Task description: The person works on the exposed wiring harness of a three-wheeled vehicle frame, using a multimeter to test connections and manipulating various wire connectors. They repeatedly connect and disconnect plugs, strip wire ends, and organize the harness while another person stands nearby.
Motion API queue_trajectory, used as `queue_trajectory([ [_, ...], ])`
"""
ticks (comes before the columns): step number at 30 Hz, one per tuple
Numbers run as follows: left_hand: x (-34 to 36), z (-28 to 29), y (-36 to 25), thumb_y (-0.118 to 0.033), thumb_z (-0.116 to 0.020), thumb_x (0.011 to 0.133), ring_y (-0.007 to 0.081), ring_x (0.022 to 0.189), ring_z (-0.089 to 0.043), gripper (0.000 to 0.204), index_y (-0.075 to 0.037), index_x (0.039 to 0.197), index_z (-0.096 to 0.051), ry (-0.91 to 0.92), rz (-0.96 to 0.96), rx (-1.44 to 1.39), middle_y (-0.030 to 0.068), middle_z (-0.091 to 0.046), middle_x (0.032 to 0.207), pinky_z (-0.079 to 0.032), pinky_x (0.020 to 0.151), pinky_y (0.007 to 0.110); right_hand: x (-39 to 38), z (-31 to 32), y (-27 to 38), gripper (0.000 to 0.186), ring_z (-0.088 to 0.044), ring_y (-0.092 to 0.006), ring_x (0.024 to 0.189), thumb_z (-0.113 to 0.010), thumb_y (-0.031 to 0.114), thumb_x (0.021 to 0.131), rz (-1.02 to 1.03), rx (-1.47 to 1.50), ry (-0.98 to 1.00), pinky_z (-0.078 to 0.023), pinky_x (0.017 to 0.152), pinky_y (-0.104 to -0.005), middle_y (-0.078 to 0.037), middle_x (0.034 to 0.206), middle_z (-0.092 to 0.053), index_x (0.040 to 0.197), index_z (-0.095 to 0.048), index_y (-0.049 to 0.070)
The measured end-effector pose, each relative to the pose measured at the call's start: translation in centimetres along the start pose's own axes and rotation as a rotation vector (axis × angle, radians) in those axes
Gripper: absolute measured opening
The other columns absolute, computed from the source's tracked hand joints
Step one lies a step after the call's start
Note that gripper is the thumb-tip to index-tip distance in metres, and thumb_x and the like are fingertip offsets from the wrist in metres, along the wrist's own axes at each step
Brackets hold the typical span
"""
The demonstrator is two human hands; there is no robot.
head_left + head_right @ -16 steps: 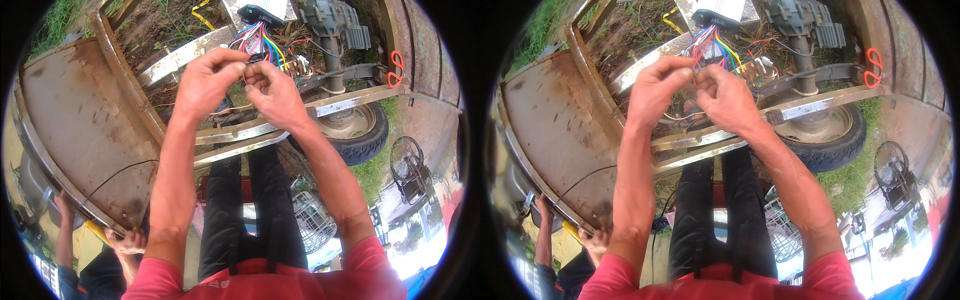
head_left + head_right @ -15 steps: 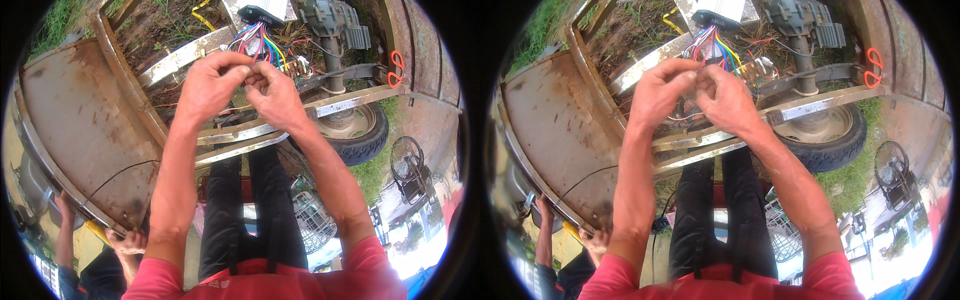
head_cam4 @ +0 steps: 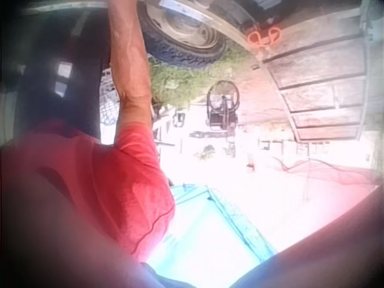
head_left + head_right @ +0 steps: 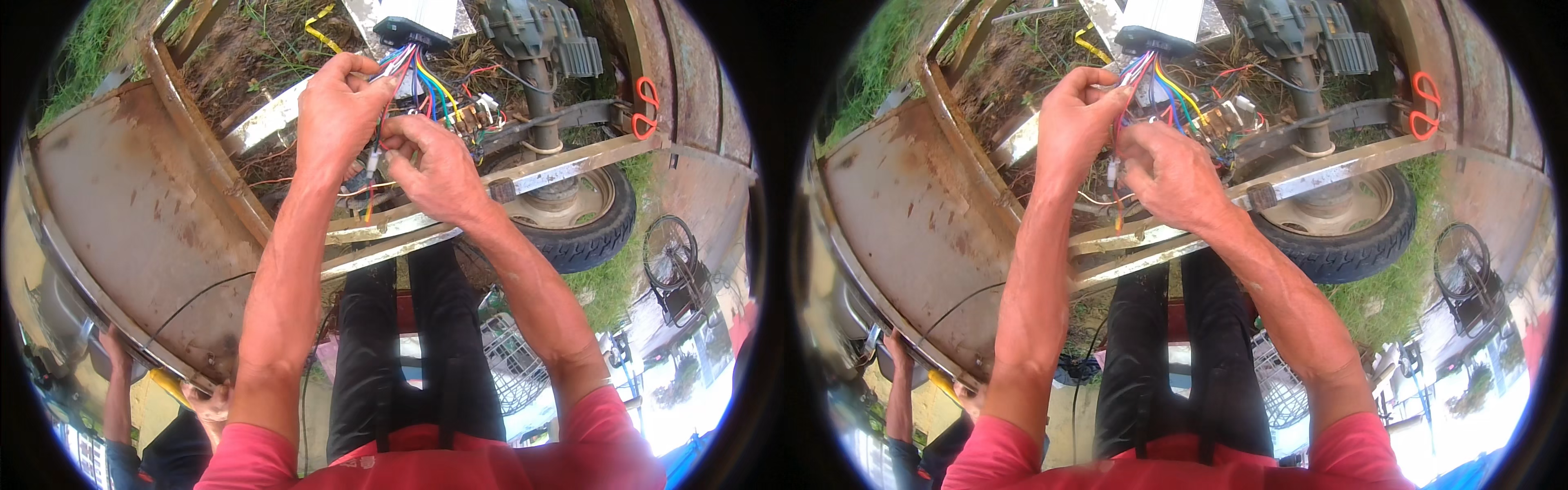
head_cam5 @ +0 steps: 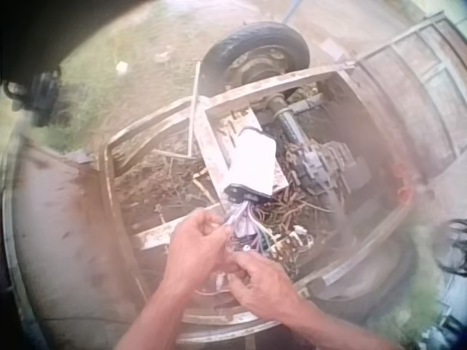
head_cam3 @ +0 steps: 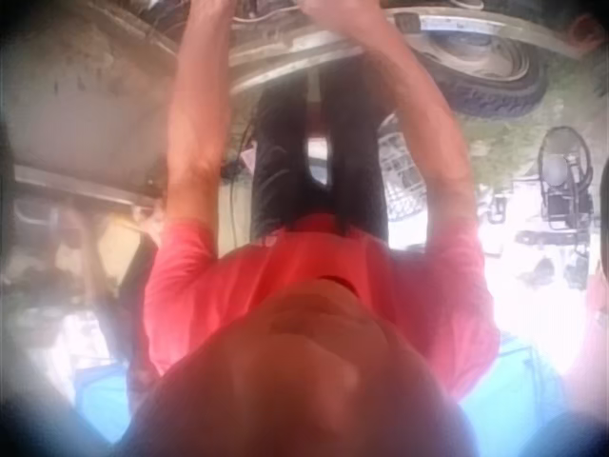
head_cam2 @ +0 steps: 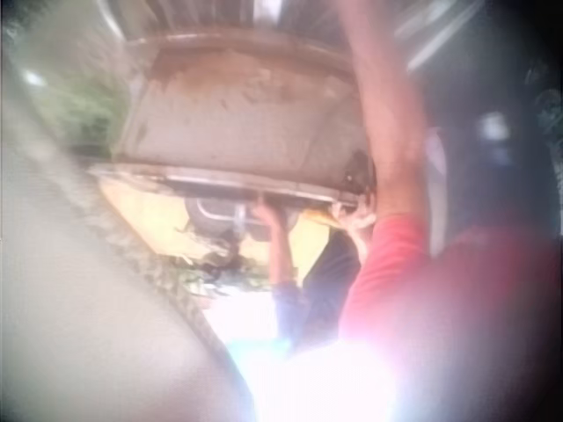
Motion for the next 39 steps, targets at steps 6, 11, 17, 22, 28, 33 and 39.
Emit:
queue_trajectory([
  [6, 1.4, -0.1, 0.6, -0.017, -0.075, 0.085, 0.0198, 0.071, -0.066, 0.020, 0.000, 0.094, -0.075, -0.075, -0.157, 0.118, 0.0083, -0.068, 0.078, -0.054, 0.069, 0.037, 0.8, 1.9, 1.0, 0.024, -0.072, -0.0261, 0.081, -0.068, 0.013, 0.084, -0.086, -0.036, -0.036, -0.058, 0.076, -0.0390, -0.014, 0.094, -0.072, 0.105, -0.071, 0.003],
  [11, 1.3, 0.3, 0.0, -0.017, -0.072, 0.088, 0.0158, 0.070, -0.064, 0.020, 0.001, 0.097, -0.075, -0.079, -0.147, 0.040, 0.0067, -0.069, 0.078, -0.053, 0.068, 0.034, 4.5, 6.2, 3.0, 0.025, -0.069, -0.0249, 0.085, -0.073, 0.022, 0.084, 0.050, -0.097, -0.307, -0.055, 0.079, -0.0364, -0.013, 0.096, -0.070, 0.101, -0.075, 0.003],
  [17, 1.8, 0.5, 0.6, -0.017, -0.069, 0.097, 0.0079, 0.078, -0.061, 0.024, 0.003, 0.110, -0.072, -0.003, -0.123, -0.091, 0.0026, -0.072, 0.092, -0.050, 0.068, 0.024, 8.5, 5.4, 2.9, 0.022, -0.060, -0.0289, 0.102, -0.075, 0.016, 0.078, 0.445, -0.484, -0.293, -0.050, 0.090, -0.0410, -0.006, 0.106, -0.068, 0.098, -0.079, 0.009],
  [22, 1.9, 0.6, 1.3, -0.014, -0.068, 0.099, 0.0074, 0.082, -0.061, 0.021, 0.004, 0.109, -0.071, -0.020, -0.189, -0.129, 0.0029, -0.072, 0.096, -0.051, 0.073, 0.023, 8.9, 5.0, 2.5, 0.019, -0.058, -0.0282, 0.101, -0.077, 0.013, 0.074, 0.541, -0.555, -0.317, -0.048, 0.089, -0.0417, -0.004, 0.104, -0.066, 0.092, -0.079, 0.010],
  [28, 1.5, 0.4, 2.2, -0.014, -0.073, 0.092, 0.0112, 0.080, -0.061, 0.015, 0.000, 0.099, -0.073, -0.094, -0.283, -0.182, 0.0034, -0.064, 0.091, -0.050, 0.074, 0.026, 8.5, 4.3, 1.4, 0.016, -0.057, -0.0272, 0.100, -0.079, 0.011, 0.073, 0.526, -0.560, -0.339, -0.047, 0.087, -0.0408, -0.002, 0.104, -0.064, 0.090, -0.079, 0.013],
  [33, 1.1, 0.5, 2.9, -0.007, -0.073, 0.091, 0.0105, 0.081, -0.061, 0.010, 0.000, 0.098, -0.072, -0.104, -0.290, -0.239, 0.0033, -0.065, 0.092, -0.050, 0.074, 0.026, 8.6, 4.4, 0.9, 0.021, -0.055, -0.0262, 0.105, -0.082, 0.007, 0.074, 0.476, -0.516, -0.296, -0.045, 0.092, -0.0392, -0.003, 0.110, -0.062, 0.093, -0.080, 0.016],
  [39, 1.1, 0.4, 3.3, -0.004, -0.074, 0.089, 0.0101, 0.082, -0.062, 0.010, 0.000, 0.098, -0.072, -0.132, -0.361, -0.267, 0.0033, -0.067, 0.093, -0.051, 0.074, 0.025, 8.6, 4.3, 0.9, 0.022, -0.054, -0.0254, 0.105, -0.084, 0.009, 0.073, 0.495, -0.520, -0.285, -0.044, 0.091, -0.0396, -0.004, 0.111, -0.062, 0.093, -0.080, 0.016],
])
Point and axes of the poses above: each hand's wrist, its own x-axis towards the middle knuckle, its own z-axis out of the back of the hand, y = z × x, the point moved 5 cm from there along x, towards the middle knuckle
